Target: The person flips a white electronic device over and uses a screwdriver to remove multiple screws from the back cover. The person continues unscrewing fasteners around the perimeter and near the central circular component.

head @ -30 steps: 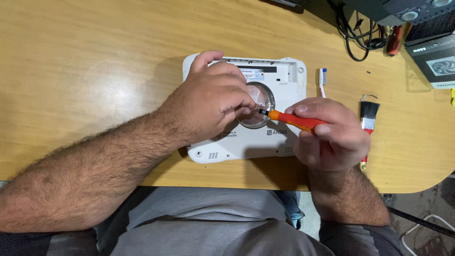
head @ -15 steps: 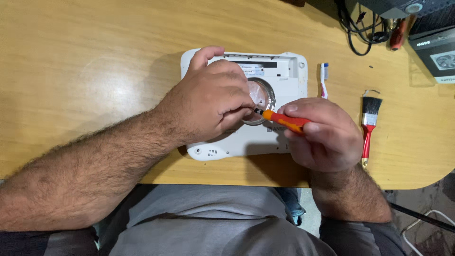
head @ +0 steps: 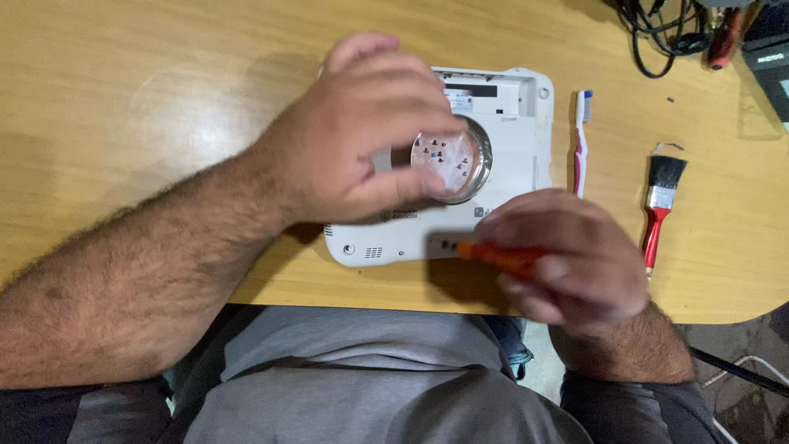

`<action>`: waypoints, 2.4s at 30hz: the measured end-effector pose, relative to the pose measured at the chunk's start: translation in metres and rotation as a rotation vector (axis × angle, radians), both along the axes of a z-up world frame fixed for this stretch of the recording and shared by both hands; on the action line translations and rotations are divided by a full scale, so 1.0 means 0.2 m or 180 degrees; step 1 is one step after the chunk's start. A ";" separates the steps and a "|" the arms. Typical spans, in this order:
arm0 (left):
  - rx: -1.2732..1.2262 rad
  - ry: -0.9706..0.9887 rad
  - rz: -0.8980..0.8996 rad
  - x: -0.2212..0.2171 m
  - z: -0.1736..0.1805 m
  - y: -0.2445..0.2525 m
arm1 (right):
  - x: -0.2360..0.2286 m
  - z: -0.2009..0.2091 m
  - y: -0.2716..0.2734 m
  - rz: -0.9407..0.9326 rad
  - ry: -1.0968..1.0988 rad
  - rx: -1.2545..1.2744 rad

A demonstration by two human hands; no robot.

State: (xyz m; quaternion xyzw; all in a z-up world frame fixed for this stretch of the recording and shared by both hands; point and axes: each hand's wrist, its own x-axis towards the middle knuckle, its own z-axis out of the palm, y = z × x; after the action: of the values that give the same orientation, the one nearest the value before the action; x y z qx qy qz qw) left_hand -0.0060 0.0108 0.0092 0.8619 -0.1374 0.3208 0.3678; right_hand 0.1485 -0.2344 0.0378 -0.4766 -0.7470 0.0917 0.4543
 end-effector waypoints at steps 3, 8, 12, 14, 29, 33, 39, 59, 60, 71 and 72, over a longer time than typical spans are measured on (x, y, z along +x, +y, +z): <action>0.0002 0.0343 0.0307 0.02 -0.04 0.05 | -0.02 -0.01 0.04 0.0359 -0.0373 -0.0086; -0.0088 0.0527 0.0424 0.04 -0.12 0.11 | -0.08 -0.03 0.12 0.0451 -0.0106 -0.0085; -0.0114 0.0531 0.0398 0.05 -0.14 0.11 | -0.10 -0.05 0.13 0.0454 -0.0137 -0.0158; -0.0125 0.0554 0.0403 0.04 -0.14 0.11 | -0.10 -0.05 0.14 0.0480 -0.0181 -0.0184; -0.0151 0.0576 0.0447 0.04 -0.15 0.10 | -0.11 -0.10 0.15 0.0580 -0.0280 -0.0257; -0.0132 0.0525 0.0469 0.05 -0.16 0.10 | -0.10 -0.10 0.14 0.0572 -0.0330 -0.0292; -0.0168 0.0550 0.0463 0.04 -0.15 0.10 | -0.12 -0.09 0.17 0.0589 -0.0263 -0.0224; -0.0006 0.0936 0.0626 0.07 -0.12 0.09 | -0.13 -0.01 0.20 0.0750 0.0334 -0.0171; -0.0004 0.0942 0.0632 0.07 -0.12 0.09 | -0.13 0.00 0.21 0.0938 0.0429 -0.0191; 0.0009 0.0998 0.0679 0.08 -0.13 0.09 | -0.18 0.01 0.22 0.0657 -0.0001 0.0026; 0.0007 0.1000 0.0673 0.07 -0.14 0.09 | -0.19 0.00 0.22 0.0636 0.0035 0.0056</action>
State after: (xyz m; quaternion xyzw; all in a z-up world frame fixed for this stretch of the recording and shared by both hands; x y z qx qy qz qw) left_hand 0.0090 0.0294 -0.0181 0.9114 0.0128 0.2190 0.3481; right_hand 0.1102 -0.1895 0.0387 -0.3952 -0.7891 0.1325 0.4512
